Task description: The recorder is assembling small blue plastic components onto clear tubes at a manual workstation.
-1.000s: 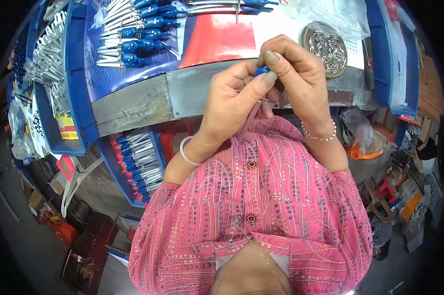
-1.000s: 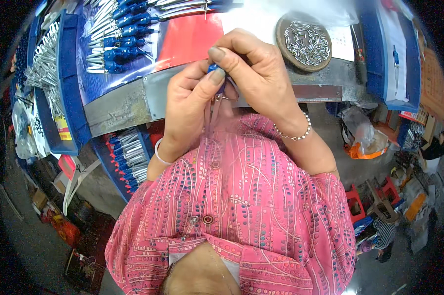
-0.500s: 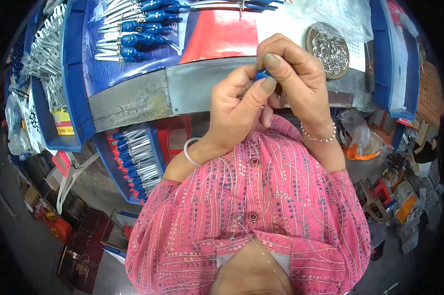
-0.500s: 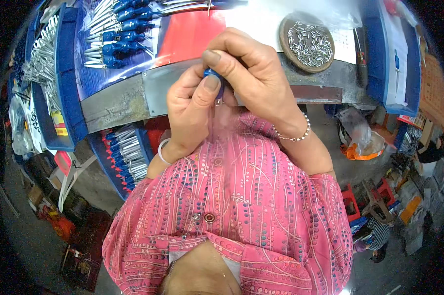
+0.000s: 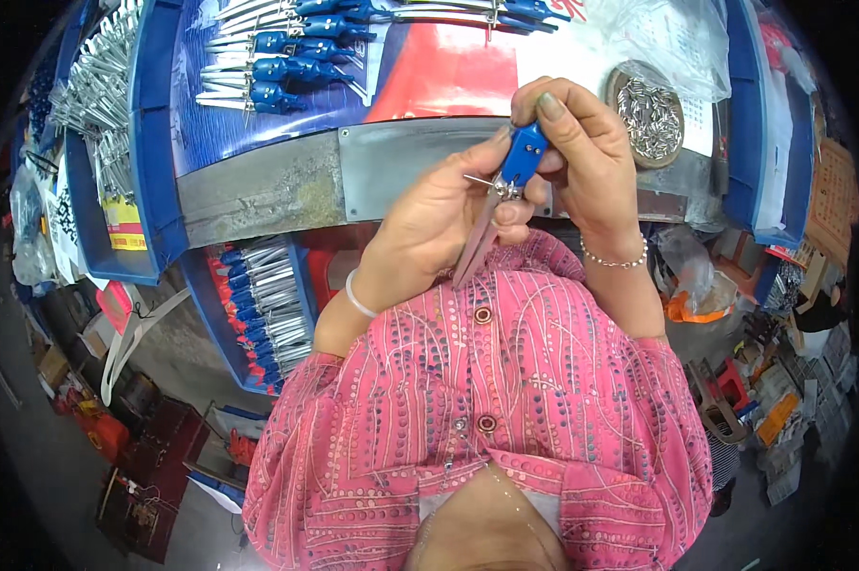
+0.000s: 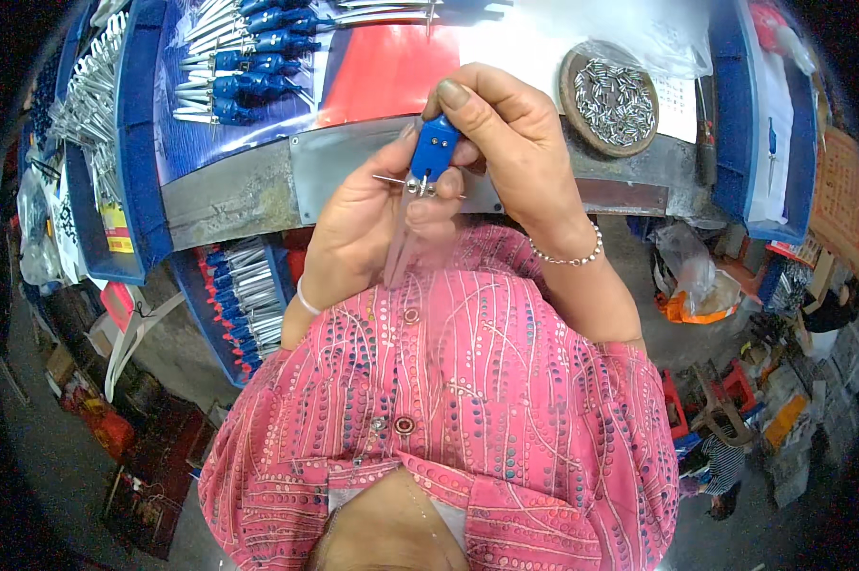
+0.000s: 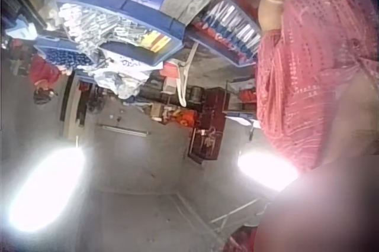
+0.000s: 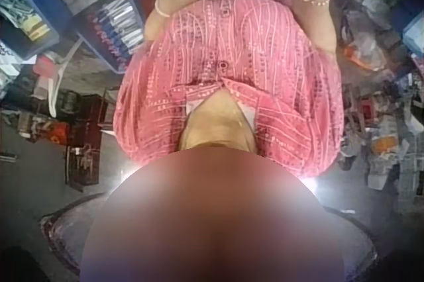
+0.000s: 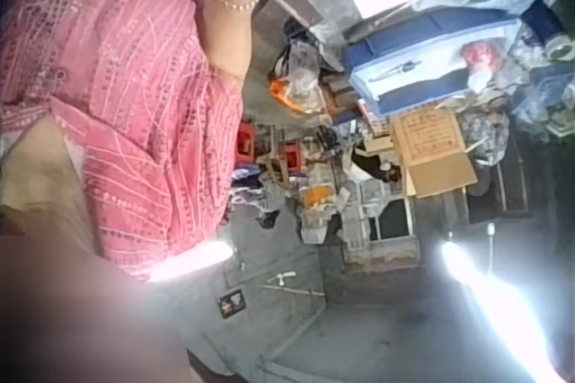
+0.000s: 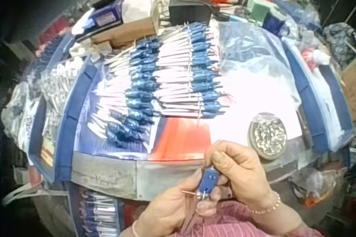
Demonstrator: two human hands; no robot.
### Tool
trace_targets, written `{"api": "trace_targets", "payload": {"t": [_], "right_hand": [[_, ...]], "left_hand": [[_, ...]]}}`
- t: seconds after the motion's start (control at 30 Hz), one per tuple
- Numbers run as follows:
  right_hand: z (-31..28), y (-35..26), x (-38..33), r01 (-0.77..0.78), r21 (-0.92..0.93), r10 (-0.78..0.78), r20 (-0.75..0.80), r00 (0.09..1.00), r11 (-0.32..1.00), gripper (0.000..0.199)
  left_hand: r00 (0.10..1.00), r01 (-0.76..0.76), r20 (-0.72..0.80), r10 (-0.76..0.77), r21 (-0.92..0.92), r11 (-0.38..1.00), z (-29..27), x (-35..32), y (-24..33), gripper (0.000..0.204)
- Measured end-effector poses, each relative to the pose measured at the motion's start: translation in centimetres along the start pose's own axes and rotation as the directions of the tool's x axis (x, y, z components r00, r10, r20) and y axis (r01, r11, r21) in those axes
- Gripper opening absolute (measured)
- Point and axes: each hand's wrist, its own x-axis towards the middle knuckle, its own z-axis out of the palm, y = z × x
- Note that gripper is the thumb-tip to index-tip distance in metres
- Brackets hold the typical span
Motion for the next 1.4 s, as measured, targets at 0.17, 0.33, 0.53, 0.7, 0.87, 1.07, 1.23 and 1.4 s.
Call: {"api": "trace_targets", "payload": {"t": [0.17, 0.33, 0.53, 0.7, 0.87, 1.07, 1.23, 1.4], "right_hand": [[-0.5, -0.2, 0.5, 0.005, -0.011, -0.003, 0.098, 0.995, 1.0, 0.022], [0.4, -0.4, 0.1, -0.057, -0.019, 0.058, 0.05, 0.997, 0.998, 0.019], [0.2, -1.3, -0.2, 0.0, -0.059, 0.011, 0.191, 0.982, 0.998, 0.02], [-0.5, -0.9, 0.2, -0.013, -0.035, 0.02, 0.201, 0.979, 0.999, 0.02], [-0.6, -0.5, 0.8, -0.028, 0.127, 0.01, 0.139, 0.99, 0.992, 0.015], [-0.5, -0.8, 0.2, 0.001, 0.077, -0.01, 0.115, 0.993, 0.997, 0.015], [-0.5, -0.6, -0.2, 0.077, 0.05, -0.084, 0.15, 0.985, 0.996, 0.015], [-0.1, -0.5, -1.2, 0.204, 0.002, -0.201, 0.166, 0.965, 0.979, 0.014]], "left_hand": [[0.99, -0.112, 0.1, 0.103, 0.086, 0.99, -0.6, -0.3, -0.4, 0.037], [0.98, -0.106, 0.162, 0.116, -0.072, 0.992, -1.3, 0.2, -1.1, 0.036], [0.979, -0.164, 0.118, 0.165, -0.018, 0.986, -0.9, 0.0, -0.9, 0.033], [0.992, -0.06, 0.111, 0.068, -0.075, 0.995, -1.1, 0.5, -0.2, 0.035], [0.996, 0.022, 0.09, -0.016, -0.07, 0.997, -0.2, 0.2, 0.3, 0.051], [0.915, -0.355, -0.001, 0.404, 0.477, 0.804, 0.9, 0.0, -0.3, 0.043], [0.887, -0.359, 0.003, 0.463, 0.636, 0.684, 2.0, 0.1, -0.9, 0.024], [0.849, -0.48, 0.179, 0.497, 0.653, 0.585, 0.9, -0.7, -1.8, 0.018]]}}
